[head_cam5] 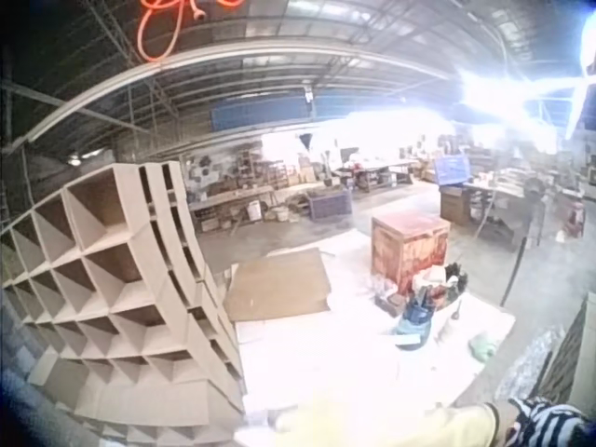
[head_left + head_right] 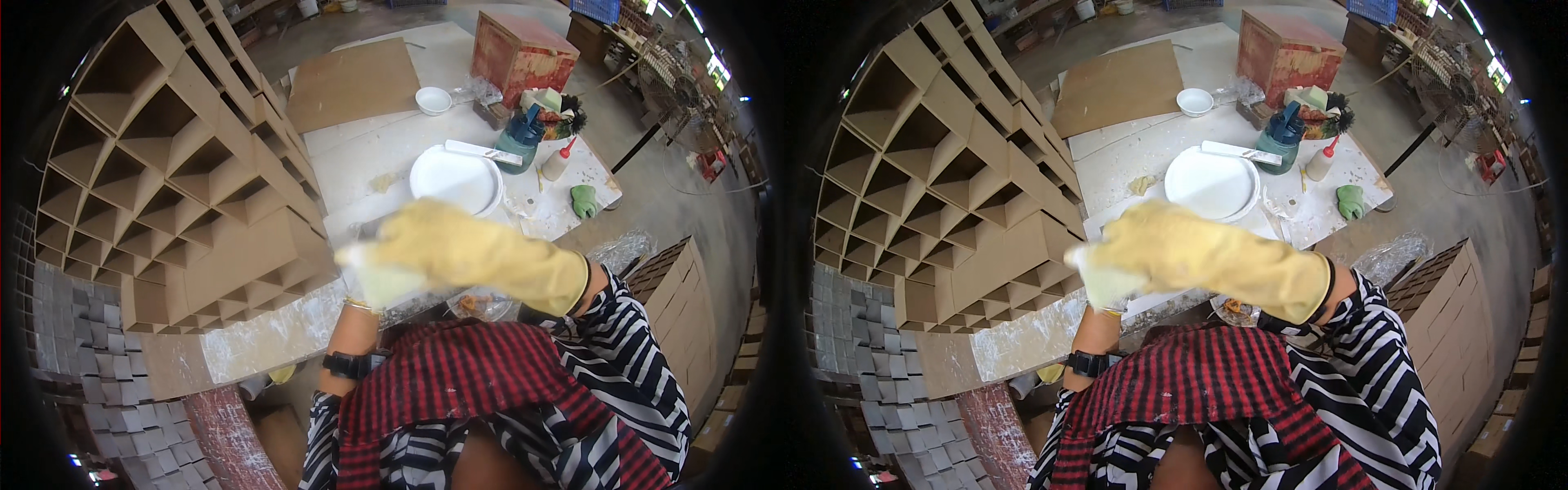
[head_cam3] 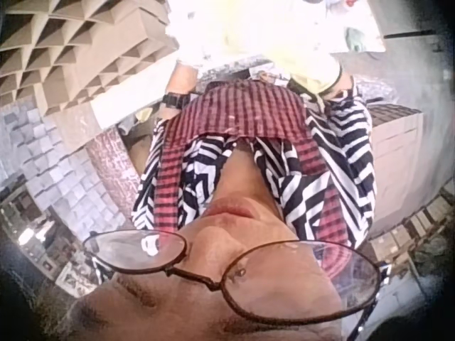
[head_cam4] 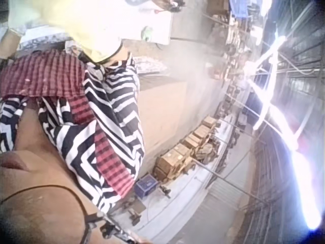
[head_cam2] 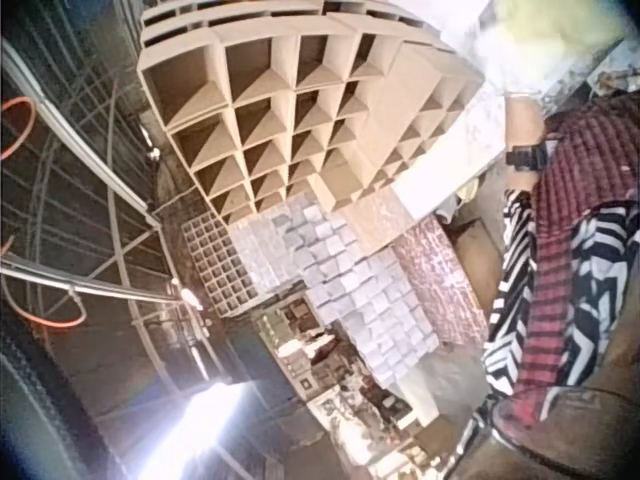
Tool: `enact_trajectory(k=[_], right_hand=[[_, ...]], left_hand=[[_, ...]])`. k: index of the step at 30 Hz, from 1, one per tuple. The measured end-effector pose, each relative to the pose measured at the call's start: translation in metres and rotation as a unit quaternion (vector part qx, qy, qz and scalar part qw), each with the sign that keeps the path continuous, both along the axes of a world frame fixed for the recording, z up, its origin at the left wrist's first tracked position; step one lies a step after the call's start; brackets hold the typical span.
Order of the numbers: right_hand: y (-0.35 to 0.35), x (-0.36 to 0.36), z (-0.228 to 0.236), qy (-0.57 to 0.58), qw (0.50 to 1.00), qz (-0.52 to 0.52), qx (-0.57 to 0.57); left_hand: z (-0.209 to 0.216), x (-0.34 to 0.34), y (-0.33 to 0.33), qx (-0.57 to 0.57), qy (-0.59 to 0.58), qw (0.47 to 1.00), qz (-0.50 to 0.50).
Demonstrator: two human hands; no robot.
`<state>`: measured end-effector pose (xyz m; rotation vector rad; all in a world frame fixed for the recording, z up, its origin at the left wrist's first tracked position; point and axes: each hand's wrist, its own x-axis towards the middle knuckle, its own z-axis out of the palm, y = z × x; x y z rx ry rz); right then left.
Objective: The person applies a white substance to the exterior of small wooden boxes using a sponge and then places them onto a stack.
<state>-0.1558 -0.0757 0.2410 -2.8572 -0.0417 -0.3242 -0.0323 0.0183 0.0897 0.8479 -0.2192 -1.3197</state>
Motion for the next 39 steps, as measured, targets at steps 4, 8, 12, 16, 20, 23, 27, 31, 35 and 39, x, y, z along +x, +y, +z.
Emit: enact_trajectory(k=[4,8,12,16,20,23,27,31,35,39], right_hand=[[-0.025,0.011,-0.022,-0.028,0.998,-0.023,-0.042],[-0.042,-0.011,-0.018,-0.1,0.985,-0.138,-0.017],[0.004,-0.035,-0.011,0.06,0.995,0.081,0.005],[-0.035,-0.027,-0.028,0.088,0.99,-0.106,-0.04],[-0.062,-0.038,-0.039,-0.18,0.946,-0.254,0.088],[-0.061,-0.044,-0.033,-0.164,0.896,-0.252,0.326],[-0.064,-0.044,-0.044,-0.104,0.834,-0.21,0.499],[-0.052,-0.045,-0.033,-0.066,0.842,-0.211,0.492],[-0.054,-0.05,-0.031,-0.063,0.955,-0.176,0.23],[-0.036,-0.048,-0.012,-0.066,0.956,-0.234,0.163]], left_hand=[[-0.01,0.003,0.003,-0.013,0.006,1.0,-0.021],[-0.004,0.002,0.011,-0.001,0.027,1.0,-0.007],[-0.009,0.01,0.018,-0.001,0.051,0.999,0.014],[-0.023,0.013,0.018,-0.025,0.066,0.997,0.009],[0.005,-0.002,0.013,-0.011,0.06,0.997,0.036],[0.008,-0.004,0.014,-0.034,0.052,0.996,0.06],[-0.02,0.006,0.012,-0.064,0.077,0.994,0.052],[-0.022,-0.004,0.013,-0.1,0.138,0.983,0.071],[-0.022,-0.005,0.005,-0.095,-0.157,0.98,0.073],[-0.009,-0.005,0.001,-0.25,0.117,0.961,-0.01]])
